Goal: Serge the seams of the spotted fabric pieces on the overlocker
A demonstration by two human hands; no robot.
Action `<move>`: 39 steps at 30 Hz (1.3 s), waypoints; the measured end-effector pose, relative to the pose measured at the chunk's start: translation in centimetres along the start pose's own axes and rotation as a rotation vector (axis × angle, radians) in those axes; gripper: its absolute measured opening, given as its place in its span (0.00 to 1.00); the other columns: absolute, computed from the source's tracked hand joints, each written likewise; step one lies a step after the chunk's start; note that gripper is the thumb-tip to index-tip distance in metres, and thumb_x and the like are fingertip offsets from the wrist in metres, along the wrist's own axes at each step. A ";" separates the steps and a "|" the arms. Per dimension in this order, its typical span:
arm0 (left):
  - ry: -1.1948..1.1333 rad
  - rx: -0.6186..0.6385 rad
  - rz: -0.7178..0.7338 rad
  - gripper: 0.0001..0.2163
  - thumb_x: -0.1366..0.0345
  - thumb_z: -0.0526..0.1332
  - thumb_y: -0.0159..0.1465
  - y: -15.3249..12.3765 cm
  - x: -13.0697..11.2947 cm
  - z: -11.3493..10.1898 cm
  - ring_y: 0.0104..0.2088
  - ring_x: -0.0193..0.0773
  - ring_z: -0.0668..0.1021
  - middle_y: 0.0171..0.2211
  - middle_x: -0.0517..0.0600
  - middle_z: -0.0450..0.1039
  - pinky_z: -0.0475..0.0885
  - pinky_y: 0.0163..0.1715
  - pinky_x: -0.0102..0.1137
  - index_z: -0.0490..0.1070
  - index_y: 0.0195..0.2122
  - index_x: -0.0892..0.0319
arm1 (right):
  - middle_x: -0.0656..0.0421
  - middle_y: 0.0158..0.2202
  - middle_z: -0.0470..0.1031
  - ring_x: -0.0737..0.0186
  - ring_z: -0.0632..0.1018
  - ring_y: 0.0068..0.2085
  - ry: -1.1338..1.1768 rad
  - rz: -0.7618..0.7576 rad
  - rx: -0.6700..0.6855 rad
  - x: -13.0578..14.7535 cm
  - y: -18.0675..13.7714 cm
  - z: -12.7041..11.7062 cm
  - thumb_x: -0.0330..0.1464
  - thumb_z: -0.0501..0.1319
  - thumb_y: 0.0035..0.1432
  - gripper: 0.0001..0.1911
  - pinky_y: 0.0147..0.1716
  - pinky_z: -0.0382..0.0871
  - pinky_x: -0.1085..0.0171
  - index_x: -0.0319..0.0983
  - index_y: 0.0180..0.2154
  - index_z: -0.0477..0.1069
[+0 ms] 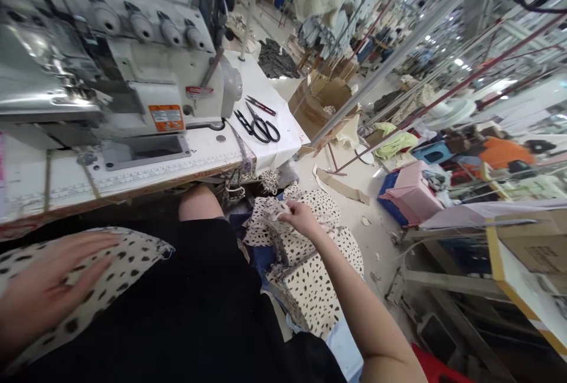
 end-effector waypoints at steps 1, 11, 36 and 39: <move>-0.037 0.038 0.095 0.11 0.62 0.59 0.58 0.7 -1.9 0.4 0.42 0.37 0.74 0.41 0.44 0.73 0.67 0.46 0.32 0.69 0.43 0.48 | 0.63 0.24 0.70 0.66 0.72 0.27 0.087 -0.054 0.037 2.8 -0.4 -0.2 0.37 0.59 0.53 0.09 0.25 0.64 0.69 0.37 0.31 0.68; -0.379 0.245 -0.003 0.11 0.62 0.56 0.62 6.1 -7.7 -1.0 0.41 0.35 0.74 0.40 0.49 0.73 0.69 0.42 0.28 0.68 0.45 0.55 | 0.66 0.18 0.63 0.73 0.64 0.19 0.839 -0.488 0.596 22.9 -5.3 2.0 0.41 0.65 0.48 0.15 0.18 0.60 0.72 0.35 0.26 0.70; -0.458 -0.078 -0.255 0.04 0.66 0.62 0.57 3.7 -4.5 -1.7 0.28 0.29 0.71 0.27 0.46 0.69 0.67 0.29 0.24 0.69 0.28 0.60 | 0.59 0.30 0.71 0.64 0.71 0.33 0.540 -0.832 0.194 25.4 -6.3 3.3 0.28 0.52 0.58 0.09 0.34 0.64 0.67 0.38 0.36 0.70; -0.467 -0.085 -0.227 0.05 0.66 0.63 0.57 3.8 -4.6 -1.6 0.28 0.29 0.71 0.27 0.46 0.68 0.66 0.28 0.24 0.69 0.27 0.60 | 0.61 0.29 0.70 0.66 0.70 0.31 0.455 -0.858 0.188 25.5 -6.4 3.1 0.27 0.56 0.54 0.06 0.31 0.62 0.69 0.38 0.34 0.69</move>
Point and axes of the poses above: each hand's wrist, its own y-axis towards the middle knuckle, its own z-axis out of the palm, x = y × z, the point moved 6 cm from there along y, towards the middle knuckle
